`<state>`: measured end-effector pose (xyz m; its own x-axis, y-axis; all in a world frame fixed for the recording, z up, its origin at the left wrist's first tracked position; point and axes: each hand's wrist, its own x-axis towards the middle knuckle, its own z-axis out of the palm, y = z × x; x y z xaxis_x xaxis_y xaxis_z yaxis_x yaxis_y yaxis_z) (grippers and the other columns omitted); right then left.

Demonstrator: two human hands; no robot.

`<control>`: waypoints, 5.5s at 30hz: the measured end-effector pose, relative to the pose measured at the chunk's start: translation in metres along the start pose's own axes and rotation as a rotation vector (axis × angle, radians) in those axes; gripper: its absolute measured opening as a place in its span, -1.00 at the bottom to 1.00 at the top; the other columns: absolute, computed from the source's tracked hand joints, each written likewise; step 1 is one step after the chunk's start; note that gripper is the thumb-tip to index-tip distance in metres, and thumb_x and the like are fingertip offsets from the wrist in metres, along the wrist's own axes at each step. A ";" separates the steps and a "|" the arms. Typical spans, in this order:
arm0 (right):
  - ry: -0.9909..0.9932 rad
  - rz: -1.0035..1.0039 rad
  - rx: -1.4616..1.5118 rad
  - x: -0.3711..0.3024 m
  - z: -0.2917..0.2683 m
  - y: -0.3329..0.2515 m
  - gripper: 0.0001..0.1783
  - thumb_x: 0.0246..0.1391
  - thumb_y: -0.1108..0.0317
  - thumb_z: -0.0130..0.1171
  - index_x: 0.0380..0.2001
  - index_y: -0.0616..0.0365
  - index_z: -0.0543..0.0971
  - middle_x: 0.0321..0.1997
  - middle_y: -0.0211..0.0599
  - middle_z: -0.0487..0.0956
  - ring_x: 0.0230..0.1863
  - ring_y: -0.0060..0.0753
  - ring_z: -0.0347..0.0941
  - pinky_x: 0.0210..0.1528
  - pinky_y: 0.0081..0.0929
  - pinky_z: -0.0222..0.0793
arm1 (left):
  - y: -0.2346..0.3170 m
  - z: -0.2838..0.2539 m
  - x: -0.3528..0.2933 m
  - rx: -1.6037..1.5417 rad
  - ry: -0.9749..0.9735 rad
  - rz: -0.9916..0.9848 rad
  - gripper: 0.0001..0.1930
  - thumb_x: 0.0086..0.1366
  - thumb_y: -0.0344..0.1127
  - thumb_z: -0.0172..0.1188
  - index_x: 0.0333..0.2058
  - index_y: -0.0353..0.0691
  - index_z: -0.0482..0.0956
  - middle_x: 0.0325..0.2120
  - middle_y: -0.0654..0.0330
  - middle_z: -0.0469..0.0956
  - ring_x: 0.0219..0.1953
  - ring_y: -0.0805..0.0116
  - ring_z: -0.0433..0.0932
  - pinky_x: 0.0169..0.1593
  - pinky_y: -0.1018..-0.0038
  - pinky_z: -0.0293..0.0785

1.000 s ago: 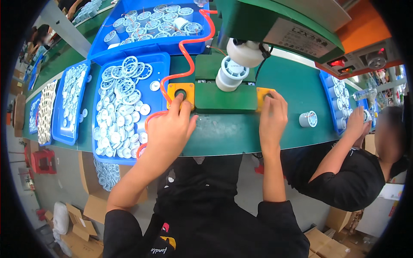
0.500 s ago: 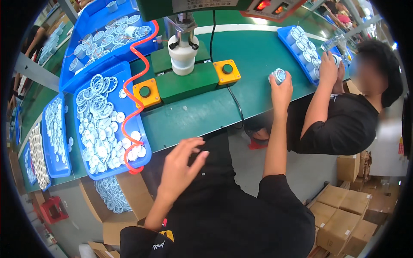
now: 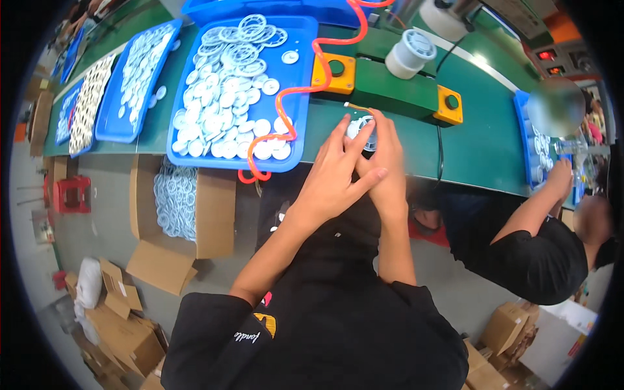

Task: Assemble plastic circular components using a pneumatic press machine at a factory workstation.

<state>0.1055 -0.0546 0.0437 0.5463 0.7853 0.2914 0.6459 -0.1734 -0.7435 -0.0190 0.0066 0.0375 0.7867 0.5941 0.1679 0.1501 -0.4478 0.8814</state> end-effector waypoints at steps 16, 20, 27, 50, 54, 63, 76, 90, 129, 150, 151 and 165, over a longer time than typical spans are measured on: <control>0.025 -0.018 -0.087 -0.007 0.007 -0.001 -0.42 0.14 0.50 0.36 0.25 0.25 0.47 0.09 0.16 0.58 0.10 0.34 0.56 0.05 0.01 0.54 | -0.030 0.029 0.012 0.032 0.481 0.220 -0.46 0.31 -0.34 0.42 0.21 -0.41 0.53 0.16 -0.18 0.54 0.13 -0.22 0.60 0.15 0.08 0.59; -0.090 -0.145 -0.277 -0.013 -0.029 -0.015 -0.44 0.18 0.58 0.26 0.27 0.31 0.49 0.11 0.12 0.59 0.13 0.20 0.53 0.13 -0.04 0.48 | -0.033 0.021 0.012 0.058 0.471 0.210 -0.41 0.26 -0.29 0.48 0.21 -0.36 0.52 0.13 -0.14 0.57 0.13 -0.18 0.61 0.14 0.09 0.60; -0.159 -0.565 -0.755 0.086 0.063 -0.119 -0.78 0.17 0.43 0.32 -0.12 0.21 0.72 -0.05 -0.09 0.75 -0.01 -0.01 0.67 0.07 -0.13 0.59 | -0.041 0.025 0.011 -0.071 0.447 0.189 -0.23 0.17 -0.16 0.60 0.27 -0.33 0.46 0.16 -0.12 0.54 0.22 -0.12 0.51 0.29 0.09 0.42; -0.030 0.011 0.148 0.020 -0.023 -0.012 -0.81 0.23 0.47 0.40 -0.11 0.29 0.76 -0.23 -0.22 0.57 -0.30 -0.43 0.54 -0.25 -0.45 0.46 | -0.033 0.016 0.017 0.045 0.404 0.119 -0.35 0.10 -0.39 0.55 0.16 -0.36 0.49 0.08 -0.14 0.57 0.14 -0.19 0.56 0.20 0.08 0.52; 0.040 -0.089 -0.156 0.014 -0.028 -0.016 -0.78 0.19 0.49 0.40 -0.09 0.22 0.78 -0.19 -0.20 0.52 -0.35 -0.34 0.49 -0.29 -0.43 0.44 | -0.032 0.019 0.015 0.022 0.389 0.142 -0.33 0.09 -0.42 0.54 0.18 -0.37 0.47 0.09 -0.17 0.55 0.16 -0.23 0.54 0.24 0.06 0.50; -0.243 -0.543 -0.284 0.161 0.092 -0.093 -0.70 0.29 0.20 0.33 -0.11 0.22 0.74 -0.09 -0.02 0.70 -0.08 0.03 0.68 0.00 -0.19 0.60 | -0.031 0.013 0.013 -0.017 0.359 0.124 -0.37 0.14 -0.46 0.49 0.17 -0.37 0.45 0.11 -0.17 0.55 0.20 -0.24 0.50 0.30 0.03 0.44; -0.240 -0.389 -0.082 0.157 0.076 -0.095 -0.75 0.22 0.33 0.33 -0.13 0.29 0.71 -0.15 0.01 0.74 -0.23 -0.08 0.71 -0.15 -0.14 0.62 | -0.039 0.016 0.008 -0.080 0.325 0.140 -0.34 0.13 -0.41 0.52 0.19 -0.37 0.46 0.15 -0.22 0.53 0.22 -0.30 0.48 0.31 0.01 0.42; 0.243 0.661 0.137 -0.022 -0.054 0.026 -0.64 0.33 0.23 0.39 -0.42 0.33 0.61 -0.53 -0.26 0.65 -0.53 -0.57 0.57 -0.54 -0.54 0.40 | -0.031 0.014 0.018 0.113 0.343 0.125 -0.36 0.16 -0.28 0.59 0.16 -0.34 0.51 0.02 -0.08 0.59 0.08 -0.11 0.60 0.13 0.14 0.55; 0.081 -0.228 -0.109 -0.005 -0.019 0.004 -0.37 -0.12 0.33 0.64 0.03 0.38 0.66 0.02 0.01 0.57 -0.02 0.05 0.59 0.00 -0.17 0.58 | -0.027 0.032 0.013 0.182 0.492 0.090 -0.38 0.05 -0.35 0.59 0.06 -0.28 0.48 -0.06 -0.02 0.59 0.02 -0.12 0.58 0.06 0.09 0.52; -0.027 -0.237 -0.074 0.003 -0.027 0.003 -0.42 -0.09 0.39 0.60 0.02 0.37 0.64 0.03 -0.01 0.57 0.01 -0.01 0.60 0.02 -0.22 0.59 | -0.031 0.031 0.012 0.200 0.464 0.119 -0.31 0.09 -0.28 0.61 0.14 -0.30 0.46 0.00 -0.05 0.59 0.07 -0.12 0.59 0.10 0.08 0.52; -0.028 -0.196 -0.045 0.002 -0.026 0.002 -0.41 -0.09 0.40 0.60 0.03 0.37 0.64 0.03 -0.01 0.56 0.01 0.00 0.60 0.03 -0.22 0.59 | -0.028 0.032 0.012 0.199 0.462 0.117 -0.31 0.09 -0.28 0.61 0.14 -0.30 0.46 0.00 -0.05 0.59 0.07 -0.12 0.59 0.10 0.08 0.52; -0.066 0.134 0.301 -0.008 -0.019 0.007 -0.35 0.07 0.41 0.46 0.25 0.27 0.52 -0.02 0.05 0.72 0.02 -0.19 0.72 0.08 -0.31 0.58 | -0.012 0.035 0.016 0.018 0.436 0.071 -0.31 0.23 -0.24 0.53 0.26 -0.32 0.45 0.03 -0.16 0.60 0.01 -0.26 0.65 0.01 0.05 0.61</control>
<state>0.1155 -0.0733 0.0480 0.5739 0.8056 0.1470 0.3786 -0.1018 -0.9200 0.0128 -0.0015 0.0144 0.4701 0.7860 0.4016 0.1183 -0.5070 0.8538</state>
